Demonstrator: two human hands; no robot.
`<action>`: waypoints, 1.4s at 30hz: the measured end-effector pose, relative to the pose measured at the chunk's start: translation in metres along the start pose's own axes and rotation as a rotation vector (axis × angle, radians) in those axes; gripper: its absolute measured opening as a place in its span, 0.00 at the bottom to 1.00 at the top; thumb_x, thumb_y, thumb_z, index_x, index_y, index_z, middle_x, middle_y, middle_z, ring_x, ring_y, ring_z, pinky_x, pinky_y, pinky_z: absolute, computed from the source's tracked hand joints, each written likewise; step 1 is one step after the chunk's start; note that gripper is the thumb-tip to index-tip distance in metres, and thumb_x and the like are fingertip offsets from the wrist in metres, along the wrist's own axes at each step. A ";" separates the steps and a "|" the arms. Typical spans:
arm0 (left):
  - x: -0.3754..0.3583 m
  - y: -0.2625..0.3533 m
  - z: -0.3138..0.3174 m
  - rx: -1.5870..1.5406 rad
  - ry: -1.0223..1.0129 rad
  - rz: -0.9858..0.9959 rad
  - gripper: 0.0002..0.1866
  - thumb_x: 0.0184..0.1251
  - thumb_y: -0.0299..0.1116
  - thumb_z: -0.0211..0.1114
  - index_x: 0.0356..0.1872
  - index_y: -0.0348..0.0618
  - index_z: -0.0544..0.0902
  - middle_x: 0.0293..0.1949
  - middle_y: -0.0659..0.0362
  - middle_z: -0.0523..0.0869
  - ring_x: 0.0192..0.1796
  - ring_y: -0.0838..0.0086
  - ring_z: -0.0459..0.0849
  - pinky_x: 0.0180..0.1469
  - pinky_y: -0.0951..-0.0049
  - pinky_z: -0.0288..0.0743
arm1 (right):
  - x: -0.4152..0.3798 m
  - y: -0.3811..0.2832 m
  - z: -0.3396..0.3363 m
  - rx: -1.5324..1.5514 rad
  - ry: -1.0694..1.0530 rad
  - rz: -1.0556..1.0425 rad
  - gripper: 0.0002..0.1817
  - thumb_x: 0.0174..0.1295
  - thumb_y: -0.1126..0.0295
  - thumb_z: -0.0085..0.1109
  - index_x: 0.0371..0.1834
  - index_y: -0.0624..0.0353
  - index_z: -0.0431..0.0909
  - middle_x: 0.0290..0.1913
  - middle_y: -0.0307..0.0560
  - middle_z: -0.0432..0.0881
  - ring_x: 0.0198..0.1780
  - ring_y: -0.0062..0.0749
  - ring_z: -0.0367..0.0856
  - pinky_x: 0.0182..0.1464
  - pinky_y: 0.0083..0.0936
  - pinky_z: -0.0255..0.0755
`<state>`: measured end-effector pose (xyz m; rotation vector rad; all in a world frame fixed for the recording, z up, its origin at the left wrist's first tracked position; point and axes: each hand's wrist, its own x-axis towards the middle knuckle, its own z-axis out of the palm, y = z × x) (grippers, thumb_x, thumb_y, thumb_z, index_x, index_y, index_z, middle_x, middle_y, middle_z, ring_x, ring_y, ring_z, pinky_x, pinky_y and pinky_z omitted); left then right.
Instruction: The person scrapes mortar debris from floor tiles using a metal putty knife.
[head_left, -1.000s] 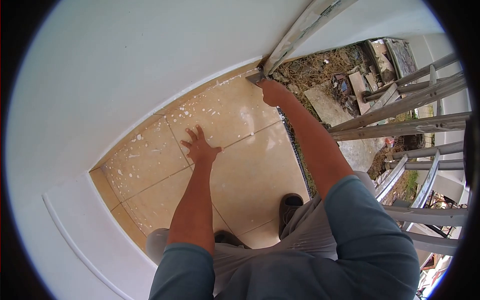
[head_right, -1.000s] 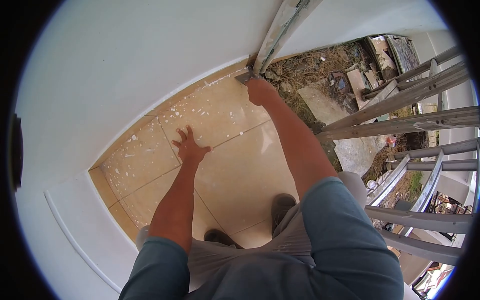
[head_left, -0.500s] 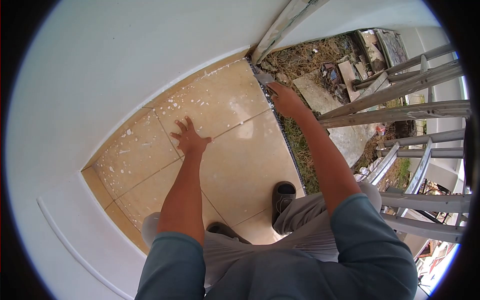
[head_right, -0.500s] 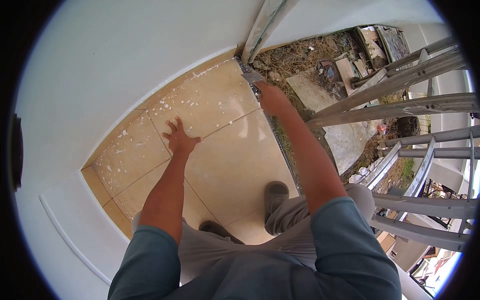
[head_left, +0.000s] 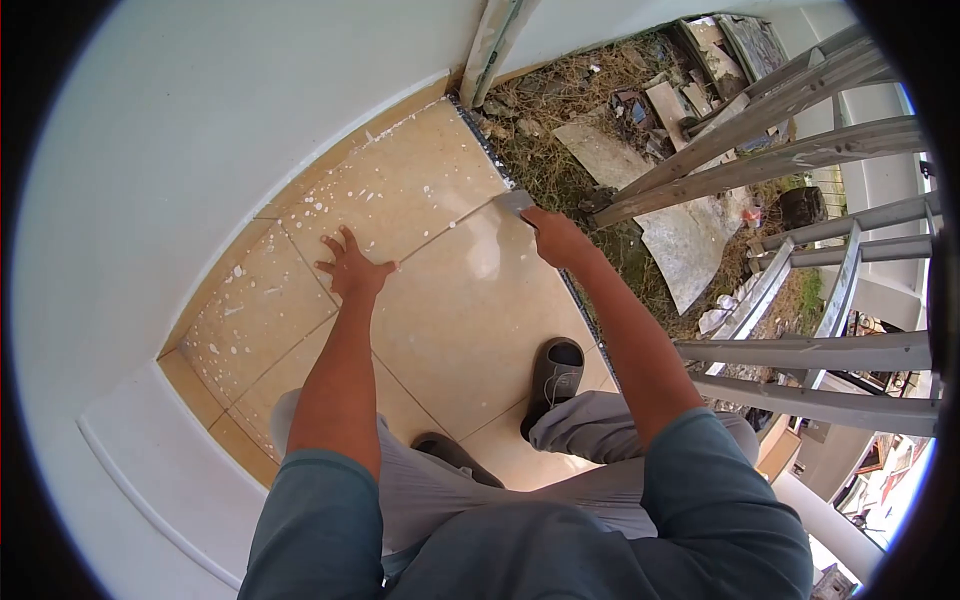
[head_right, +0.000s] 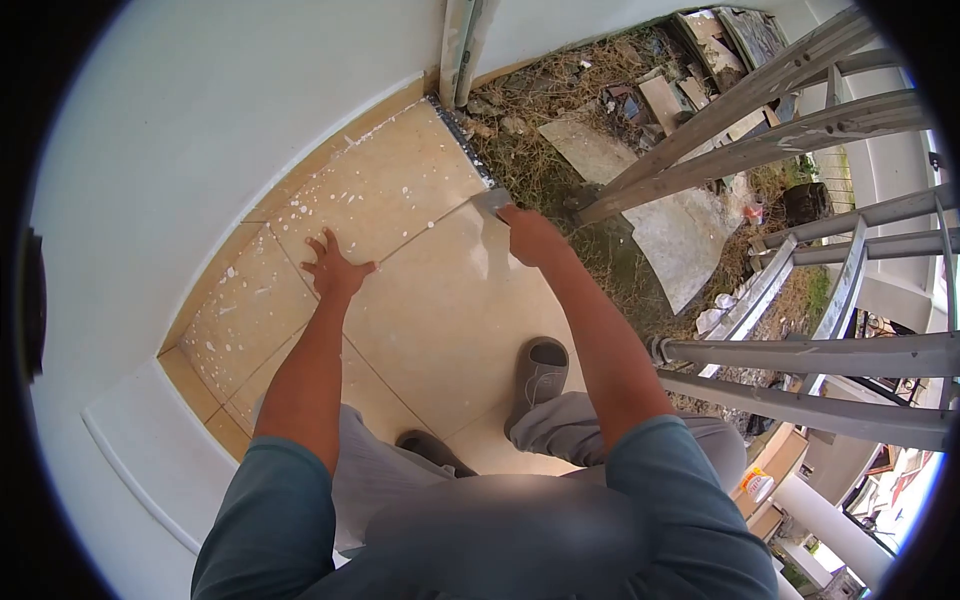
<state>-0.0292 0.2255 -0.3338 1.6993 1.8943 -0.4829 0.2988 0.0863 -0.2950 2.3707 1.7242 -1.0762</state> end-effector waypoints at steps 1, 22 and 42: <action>0.001 0.000 0.000 0.002 -0.001 -0.010 0.69 0.43 0.55 0.85 0.83 0.64 0.45 0.84 0.54 0.38 0.80 0.30 0.45 0.62 0.30 0.75 | -0.003 0.000 0.000 -0.008 0.014 -0.012 0.33 0.61 0.82 0.47 0.73 0.57 0.69 0.75 0.50 0.69 0.64 0.54 0.79 0.65 0.43 0.76; 0.000 -0.001 -0.002 0.036 0.016 0.022 0.69 0.43 0.56 0.84 0.83 0.62 0.44 0.84 0.51 0.40 0.79 0.28 0.46 0.62 0.35 0.78 | -0.007 0.011 0.003 0.051 0.063 -0.124 0.28 0.67 0.78 0.46 0.72 0.56 0.70 0.74 0.48 0.71 0.59 0.55 0.82 0.60 0.46 0.78; 0.002 0.001 0.000 0.107 0.018 0.022 0.71 0.42 0.59 0.84 0.83 0.60 0.43 0.83 0.49 0.40 0.78 0.24 0.48 0.62 0.46 0.82 | -0.010 -0.008 0.021 0.075 0.128 -0.025 0.30 0.65 0.79 0.49 0.73 0.55 0.68 0.77 0.48 0.66 0.61 0.55 0.81 0.60 0.47 0.79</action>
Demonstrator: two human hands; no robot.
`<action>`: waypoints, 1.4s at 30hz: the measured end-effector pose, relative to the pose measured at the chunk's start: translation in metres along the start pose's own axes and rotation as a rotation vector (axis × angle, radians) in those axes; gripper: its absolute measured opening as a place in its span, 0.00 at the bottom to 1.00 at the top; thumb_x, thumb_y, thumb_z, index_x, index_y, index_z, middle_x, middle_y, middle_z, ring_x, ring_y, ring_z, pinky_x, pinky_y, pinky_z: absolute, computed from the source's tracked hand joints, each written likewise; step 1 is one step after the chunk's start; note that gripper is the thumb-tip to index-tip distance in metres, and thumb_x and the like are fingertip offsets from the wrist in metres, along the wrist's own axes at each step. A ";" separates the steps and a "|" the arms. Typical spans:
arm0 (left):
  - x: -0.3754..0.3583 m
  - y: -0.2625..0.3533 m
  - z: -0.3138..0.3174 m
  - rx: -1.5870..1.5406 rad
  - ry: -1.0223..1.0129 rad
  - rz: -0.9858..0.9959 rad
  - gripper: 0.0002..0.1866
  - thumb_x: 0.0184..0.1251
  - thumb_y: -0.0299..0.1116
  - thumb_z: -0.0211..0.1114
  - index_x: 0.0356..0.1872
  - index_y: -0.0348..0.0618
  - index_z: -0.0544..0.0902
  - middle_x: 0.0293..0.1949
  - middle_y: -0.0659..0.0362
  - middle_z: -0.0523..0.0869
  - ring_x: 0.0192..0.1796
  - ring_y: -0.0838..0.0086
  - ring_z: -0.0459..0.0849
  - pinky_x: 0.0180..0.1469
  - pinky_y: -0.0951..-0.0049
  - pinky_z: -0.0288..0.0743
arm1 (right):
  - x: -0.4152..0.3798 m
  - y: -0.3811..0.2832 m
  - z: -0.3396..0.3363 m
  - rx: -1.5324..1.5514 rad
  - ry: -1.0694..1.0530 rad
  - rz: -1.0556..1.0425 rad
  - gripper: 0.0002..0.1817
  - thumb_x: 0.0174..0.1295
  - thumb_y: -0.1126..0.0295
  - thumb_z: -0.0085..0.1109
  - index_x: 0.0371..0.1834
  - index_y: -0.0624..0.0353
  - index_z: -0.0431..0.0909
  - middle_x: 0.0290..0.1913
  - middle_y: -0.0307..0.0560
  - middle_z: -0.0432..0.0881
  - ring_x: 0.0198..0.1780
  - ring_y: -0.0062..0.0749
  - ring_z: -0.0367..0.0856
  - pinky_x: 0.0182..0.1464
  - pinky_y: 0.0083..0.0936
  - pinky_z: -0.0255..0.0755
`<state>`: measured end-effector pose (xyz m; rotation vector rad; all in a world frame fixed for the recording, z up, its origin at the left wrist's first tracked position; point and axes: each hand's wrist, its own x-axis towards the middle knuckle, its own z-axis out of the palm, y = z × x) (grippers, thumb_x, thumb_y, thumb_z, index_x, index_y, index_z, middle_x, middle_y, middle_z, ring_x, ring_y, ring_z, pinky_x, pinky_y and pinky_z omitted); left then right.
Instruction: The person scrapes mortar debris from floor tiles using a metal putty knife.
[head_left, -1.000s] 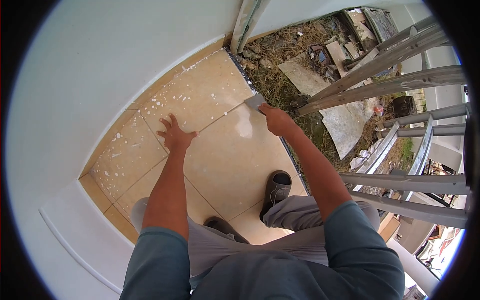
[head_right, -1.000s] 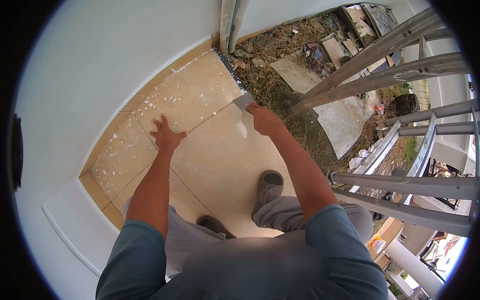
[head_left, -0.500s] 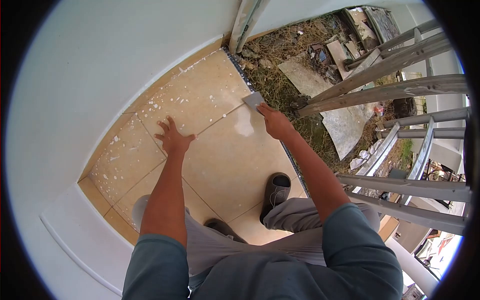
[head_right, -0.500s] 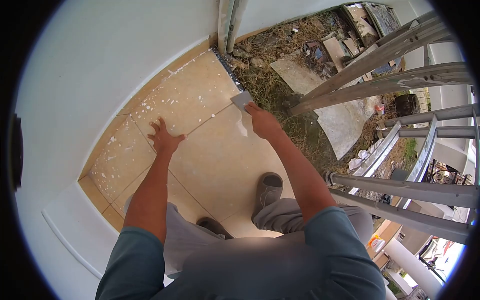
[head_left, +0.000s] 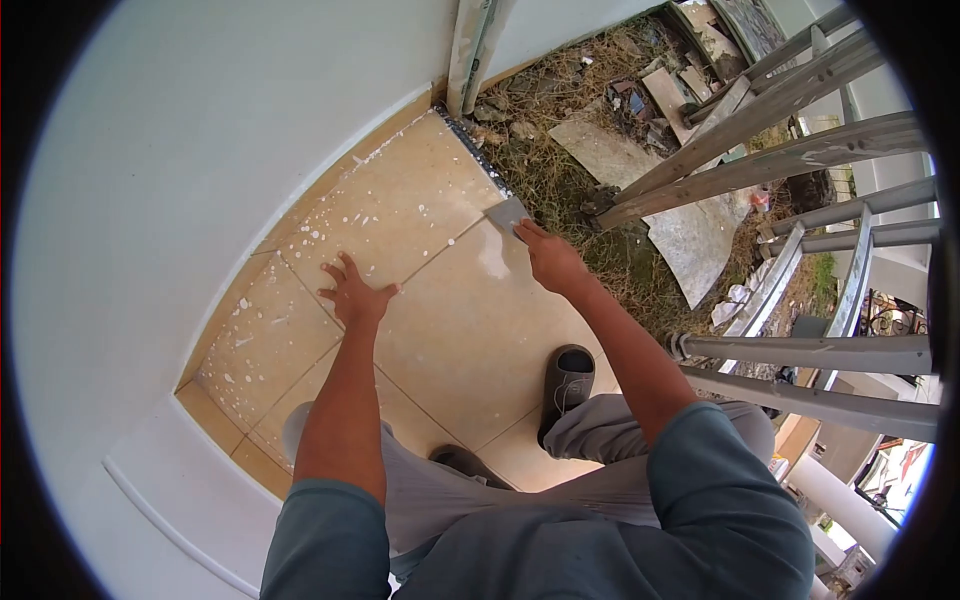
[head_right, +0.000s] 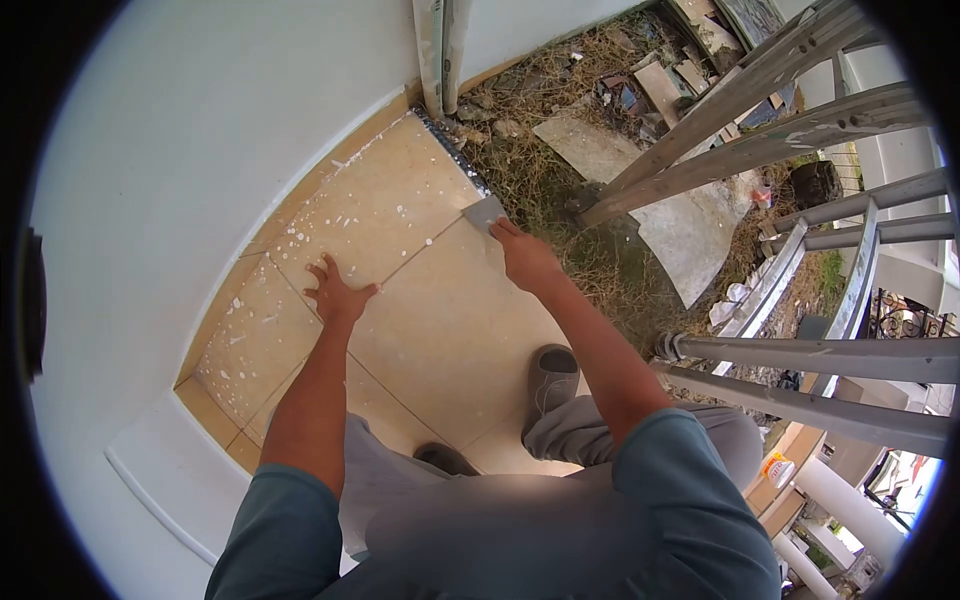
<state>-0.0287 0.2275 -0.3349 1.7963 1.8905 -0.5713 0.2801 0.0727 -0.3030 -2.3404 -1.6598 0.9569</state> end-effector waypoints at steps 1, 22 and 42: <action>0.000 0.001 -0.001 0.001 -0.004 -0.002 0.71 0.41 0.59 0.84 0.83 0.60 0.43 0.83 0.49 0.41 0.78 0.24 0.48 0.62 0.46 0.82 | 0.008 -0.003 0.000 0.027 0.011 0.002 0.29 0.65 0.79 0.49 0.73 0.56 0.69 0.77 0.49 0.67 0.61 0.55 0.81 0.61 0.47 0.78; 0.001 0.000 0.000 0.093 -0.014 0.048 0.72 0.43 0.63 0.82 0.83 0.53 0.41 0.82 0.41 0.41 0.75 0.21 0.52 0.65 0.43 0.79 | 0.077 -0.004 -0.040 0.121 -0.137 0.027 0.35 0.58 0.84 0.47 0.73 0.57 0.70 0.56 0.62 0.84 0.58 0.57 0.83 0.59 0.45 0.78; 0.001 0.001 -0.002 0.031 -0.018 0.053 0.72 0.43 0.62 0.82 0.83 0.54 0.42 0.82 0.39 0.41 0.75 0.20 0.49 0.66 0.44 0.78 | 0.079 -0.002 -0.048 0.137 -0.116 -0.032 0.32 0.57 0.83 0.46 0.69 0.61 0.74 0.60 0.64 0.82 0.61 0.57 0.81 0.64 0.43 0.75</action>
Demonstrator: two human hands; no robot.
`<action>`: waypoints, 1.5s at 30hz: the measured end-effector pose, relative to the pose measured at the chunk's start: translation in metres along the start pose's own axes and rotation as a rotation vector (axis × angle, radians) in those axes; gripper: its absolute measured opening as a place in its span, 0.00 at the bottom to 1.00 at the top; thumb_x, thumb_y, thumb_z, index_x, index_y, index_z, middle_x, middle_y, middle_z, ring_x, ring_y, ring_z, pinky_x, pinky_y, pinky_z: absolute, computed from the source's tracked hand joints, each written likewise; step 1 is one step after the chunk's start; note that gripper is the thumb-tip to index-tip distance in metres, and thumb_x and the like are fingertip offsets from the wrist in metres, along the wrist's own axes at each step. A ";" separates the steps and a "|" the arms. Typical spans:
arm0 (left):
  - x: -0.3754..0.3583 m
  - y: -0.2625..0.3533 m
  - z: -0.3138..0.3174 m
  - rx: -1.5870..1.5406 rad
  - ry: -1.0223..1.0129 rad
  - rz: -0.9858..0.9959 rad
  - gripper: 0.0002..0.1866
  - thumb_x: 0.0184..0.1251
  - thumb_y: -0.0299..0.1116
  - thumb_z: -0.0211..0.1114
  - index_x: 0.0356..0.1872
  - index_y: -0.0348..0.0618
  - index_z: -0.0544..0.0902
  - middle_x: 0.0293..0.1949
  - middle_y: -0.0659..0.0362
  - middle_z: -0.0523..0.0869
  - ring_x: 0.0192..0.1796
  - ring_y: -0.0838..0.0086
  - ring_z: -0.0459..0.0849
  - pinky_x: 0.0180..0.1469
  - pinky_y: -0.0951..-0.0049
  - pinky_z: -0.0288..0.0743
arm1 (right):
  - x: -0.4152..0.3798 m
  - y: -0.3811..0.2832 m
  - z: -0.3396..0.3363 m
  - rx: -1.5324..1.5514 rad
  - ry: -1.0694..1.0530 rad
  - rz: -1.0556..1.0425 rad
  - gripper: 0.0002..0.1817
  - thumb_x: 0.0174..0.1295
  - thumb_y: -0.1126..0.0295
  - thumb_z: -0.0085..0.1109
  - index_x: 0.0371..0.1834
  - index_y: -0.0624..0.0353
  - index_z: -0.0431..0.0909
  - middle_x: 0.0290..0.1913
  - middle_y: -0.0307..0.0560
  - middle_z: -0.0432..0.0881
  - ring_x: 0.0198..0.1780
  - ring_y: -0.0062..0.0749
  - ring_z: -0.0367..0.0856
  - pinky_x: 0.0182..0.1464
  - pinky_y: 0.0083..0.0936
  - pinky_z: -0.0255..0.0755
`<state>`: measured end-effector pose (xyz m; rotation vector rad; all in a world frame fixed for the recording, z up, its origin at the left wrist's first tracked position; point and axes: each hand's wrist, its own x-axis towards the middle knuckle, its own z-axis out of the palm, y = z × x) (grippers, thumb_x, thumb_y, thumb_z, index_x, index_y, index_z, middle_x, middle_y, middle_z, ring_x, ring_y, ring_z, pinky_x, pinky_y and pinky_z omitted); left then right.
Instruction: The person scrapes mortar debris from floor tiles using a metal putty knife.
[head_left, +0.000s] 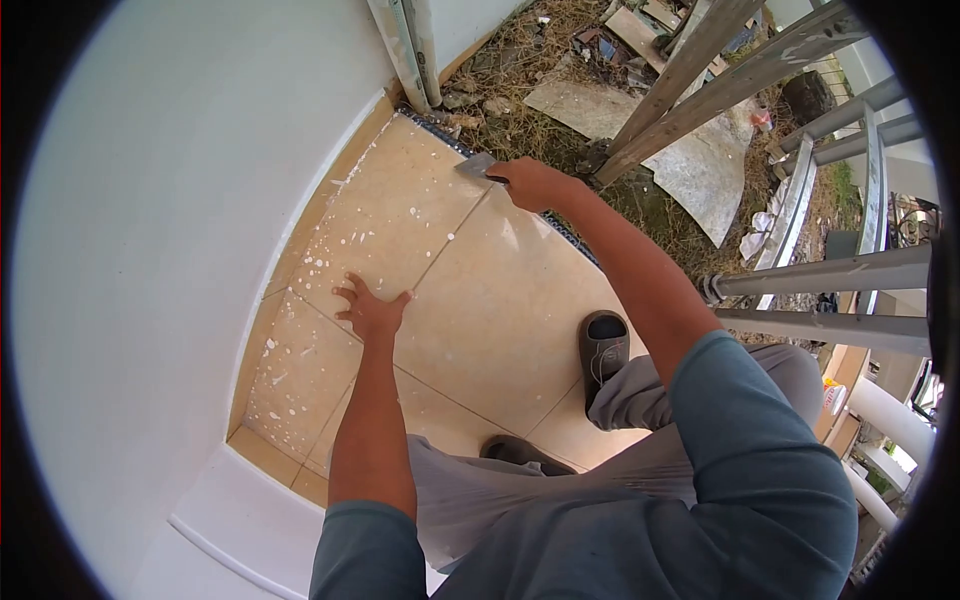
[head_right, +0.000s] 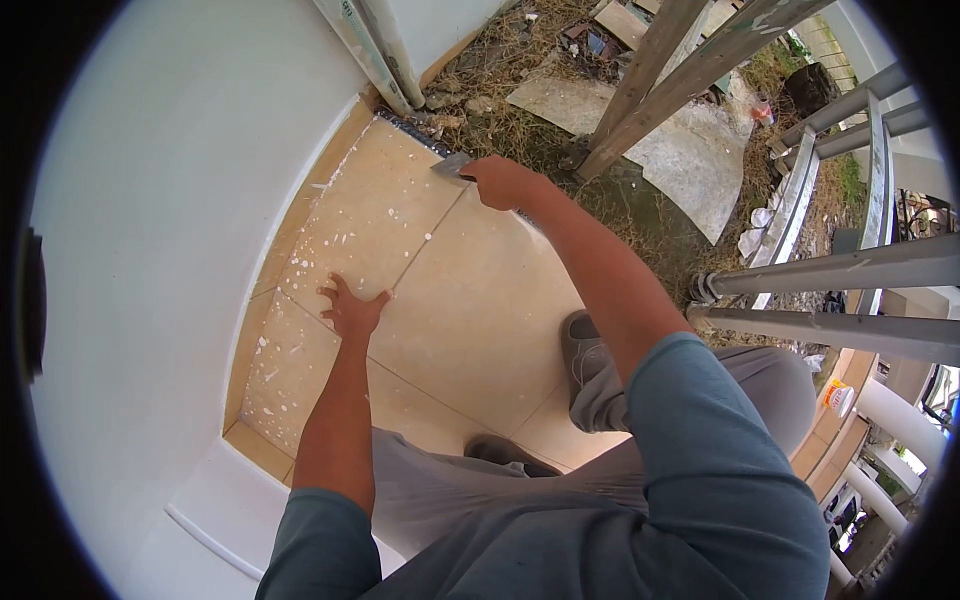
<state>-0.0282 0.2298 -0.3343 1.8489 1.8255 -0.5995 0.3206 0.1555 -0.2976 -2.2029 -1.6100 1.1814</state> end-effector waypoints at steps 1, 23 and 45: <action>-0.003 0.002 0.000 -0.011 -0.005 0.003 0.72 0.43 0.62 0.82 0.83 0.54 0.42 0.82 0.39 0.40 0.75 0.19 0.49 0.65 0.44 0.79 | -0.004 -0.005 -0.005 0.015 -0.013 0.041 0.32 0.57 0.83 0.46 0.69 0.61 0.74 0.60 0.64 0.82 0.61 0.57 0.80 0.65 0.42 0.75; -0.005 0.002 0.000 0.007 -0.008 -0.022 0.71 0.43 0.61 0.83 0.83 0.55 0.42 0.83 0.43 0.40 0.76 0.22 0.49 0.61 0.47 0.83 | 0.024 -0.015 0.017 -0.173 0.147 -0.038 0.26 0.58 0.81 0.52 0.63 0.63 0.77 0.55 0.58 0.84 0.57 0.54 0.84 0.58 0.46 0.79; -0.002 0.001 -0.005 -0.037 -0.016 0.001 0.73 0.41 0.62 0.83 0.83 0.50 0.42 0.82 0.38 0.40 0.75 0.17 0.49 0.70 0.40 0.72 | 0.025 -0.033 0.028 -0.204 0.100 0.016 0.31 0.62 0.80 0.49 0.72 0.59 0.70 0.73 0.53 0.71 0.65 0.53 0.79 0.64 0.45 0.76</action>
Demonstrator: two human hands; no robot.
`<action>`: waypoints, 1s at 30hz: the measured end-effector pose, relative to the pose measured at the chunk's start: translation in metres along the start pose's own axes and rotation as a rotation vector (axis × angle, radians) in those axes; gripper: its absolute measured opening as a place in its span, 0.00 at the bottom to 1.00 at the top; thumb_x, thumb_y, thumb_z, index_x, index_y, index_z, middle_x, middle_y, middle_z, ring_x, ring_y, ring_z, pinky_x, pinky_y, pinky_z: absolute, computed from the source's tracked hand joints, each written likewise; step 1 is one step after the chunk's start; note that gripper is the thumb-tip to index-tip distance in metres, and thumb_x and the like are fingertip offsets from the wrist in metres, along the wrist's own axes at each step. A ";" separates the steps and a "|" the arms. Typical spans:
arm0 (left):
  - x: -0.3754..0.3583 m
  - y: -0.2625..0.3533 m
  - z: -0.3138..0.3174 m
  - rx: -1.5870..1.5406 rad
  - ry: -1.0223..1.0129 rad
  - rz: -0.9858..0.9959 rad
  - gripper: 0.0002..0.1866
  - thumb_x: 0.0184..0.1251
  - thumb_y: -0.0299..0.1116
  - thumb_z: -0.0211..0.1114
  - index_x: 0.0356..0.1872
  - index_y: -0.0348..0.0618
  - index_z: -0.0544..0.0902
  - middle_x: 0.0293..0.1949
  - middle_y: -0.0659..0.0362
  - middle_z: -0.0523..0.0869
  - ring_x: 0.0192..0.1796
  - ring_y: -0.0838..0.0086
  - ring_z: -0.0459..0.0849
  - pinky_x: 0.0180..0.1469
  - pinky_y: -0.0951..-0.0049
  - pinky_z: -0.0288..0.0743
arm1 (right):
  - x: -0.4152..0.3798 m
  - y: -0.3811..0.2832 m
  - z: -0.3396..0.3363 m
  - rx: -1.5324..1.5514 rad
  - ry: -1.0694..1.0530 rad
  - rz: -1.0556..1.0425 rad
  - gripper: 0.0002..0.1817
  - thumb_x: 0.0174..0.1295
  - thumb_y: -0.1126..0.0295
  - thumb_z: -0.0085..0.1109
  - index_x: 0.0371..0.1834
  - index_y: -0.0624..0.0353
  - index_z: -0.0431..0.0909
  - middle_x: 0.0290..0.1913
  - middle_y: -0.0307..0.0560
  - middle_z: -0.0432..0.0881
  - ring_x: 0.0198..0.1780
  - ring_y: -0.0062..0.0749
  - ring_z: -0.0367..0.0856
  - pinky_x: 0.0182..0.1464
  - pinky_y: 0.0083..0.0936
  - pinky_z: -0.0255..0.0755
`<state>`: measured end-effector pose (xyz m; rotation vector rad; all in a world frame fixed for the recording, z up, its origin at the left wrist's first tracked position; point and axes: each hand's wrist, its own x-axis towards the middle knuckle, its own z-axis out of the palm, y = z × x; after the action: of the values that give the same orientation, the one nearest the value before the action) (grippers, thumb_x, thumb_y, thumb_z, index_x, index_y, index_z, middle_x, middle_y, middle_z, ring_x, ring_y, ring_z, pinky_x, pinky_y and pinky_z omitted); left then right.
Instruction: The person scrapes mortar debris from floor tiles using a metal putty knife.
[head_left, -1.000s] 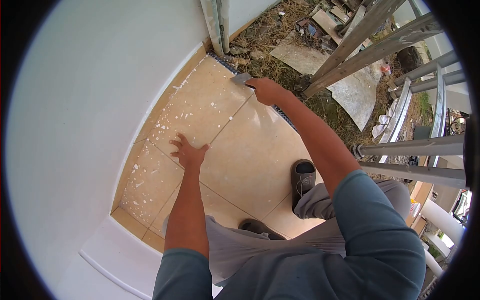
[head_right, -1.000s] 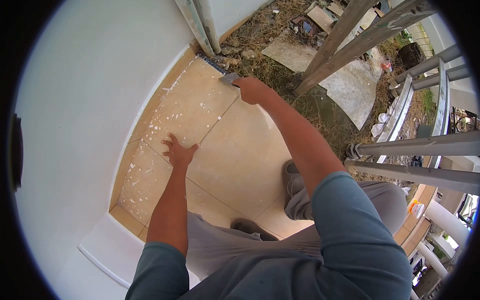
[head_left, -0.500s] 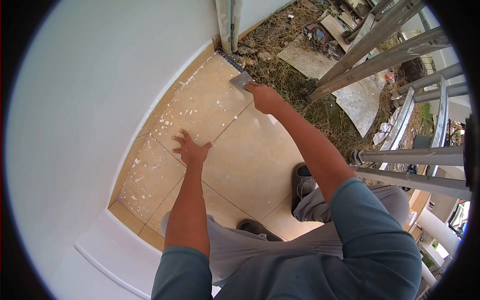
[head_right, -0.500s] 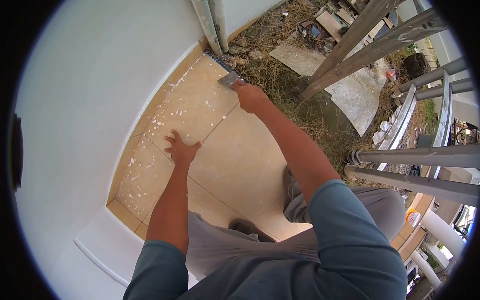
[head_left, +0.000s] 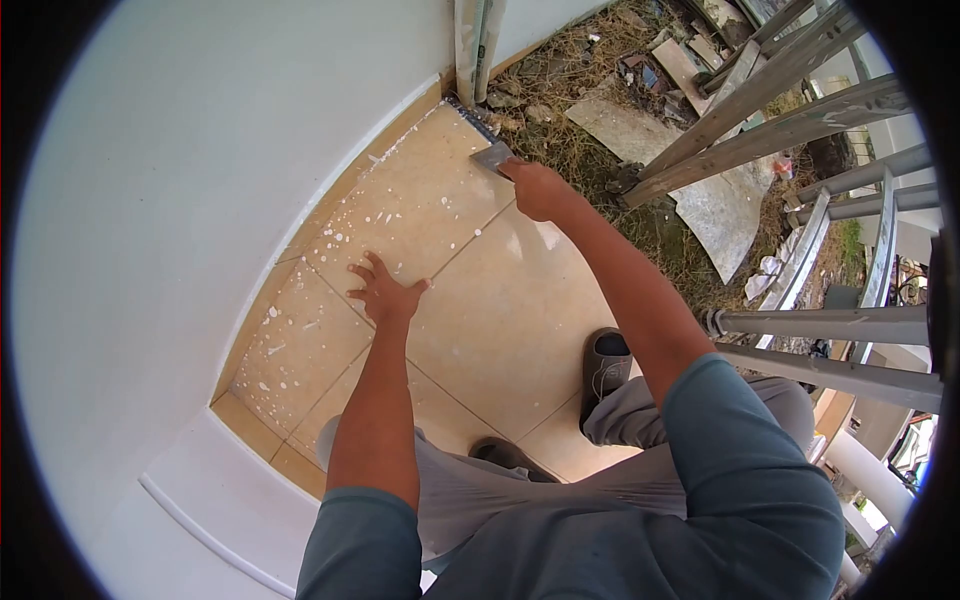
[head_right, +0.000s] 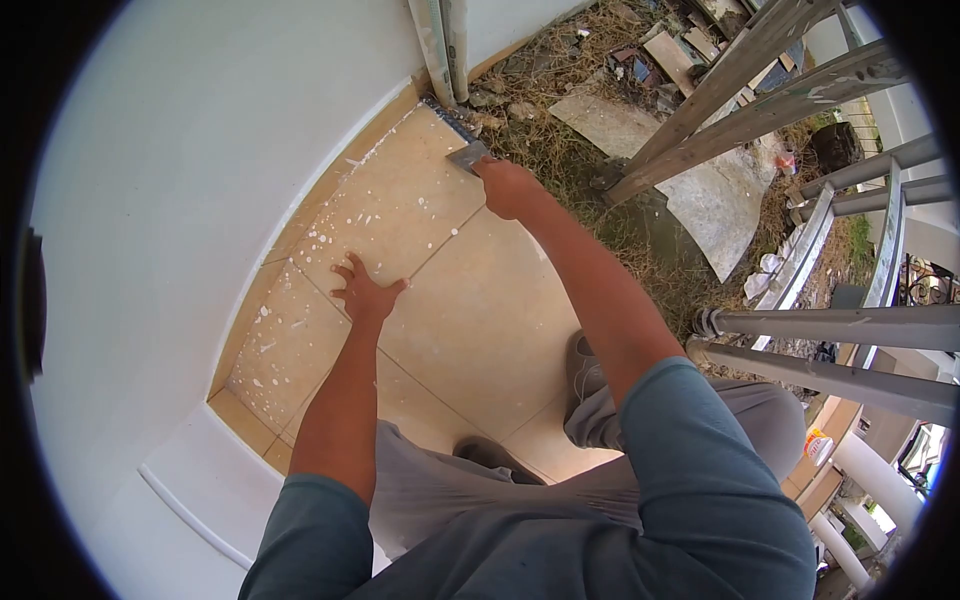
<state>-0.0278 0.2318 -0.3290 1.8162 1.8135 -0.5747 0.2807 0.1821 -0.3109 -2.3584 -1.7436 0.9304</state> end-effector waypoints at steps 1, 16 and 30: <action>-0.003 0.001 0.001 0.004 0.001 0.007 0.73 0.41 0.62 0.83 0.83 0.50 0.42 0.82 0.38 0.40 0.75 0.17 0.49 0.70 0.41 0.72 | -0.008 -0.003 0.003 0.011 -0.015 0.013 0.31 0.62 0.80 0.50 0.72 0.58 0.70 0.74 0.52 0.70 0.65 0.53 0.79 0.64 0.45 0.77; -0.003 0.001 -0.001 -0.006 -0.029 -0.027 0.72 0.44 0.60 0.83 0.83 0.54 0.40 0.82 0.42 0.38 0.76 0.19 0.45 0.65 0.42 0.78 | -0.005 0.003 0.003 0.170 0.006 -0.175 0.28 0.66 0.78 0.50 0.72 0.60 0.69 0.73 0.59 0.71 0.66 0.57 0.76 0.69 0.46 0.71; 0.001 -0.003 0.001 -0.040 -0.009 -0.028 0.71 0.44 0.59 0.83 0.83 0.58 0.42 0.83 0.44 0.39 0.77 0.22 0.45 0.57 0.36 0.82 | 0.052 -0.029 -0.020 -0.063 -0.016 -0.133 0.28 0.64 0.77 0.48 0.70 0.61 0.71 0.73 0.59 0.72 0.64 0.57 0.78 0.66 0.44 0.75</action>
<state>-0.0305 0.2322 -0.3304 1.7618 1.8338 -0.5520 0.2753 0.2446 -0.3051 -2.2443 -1.9356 0.8900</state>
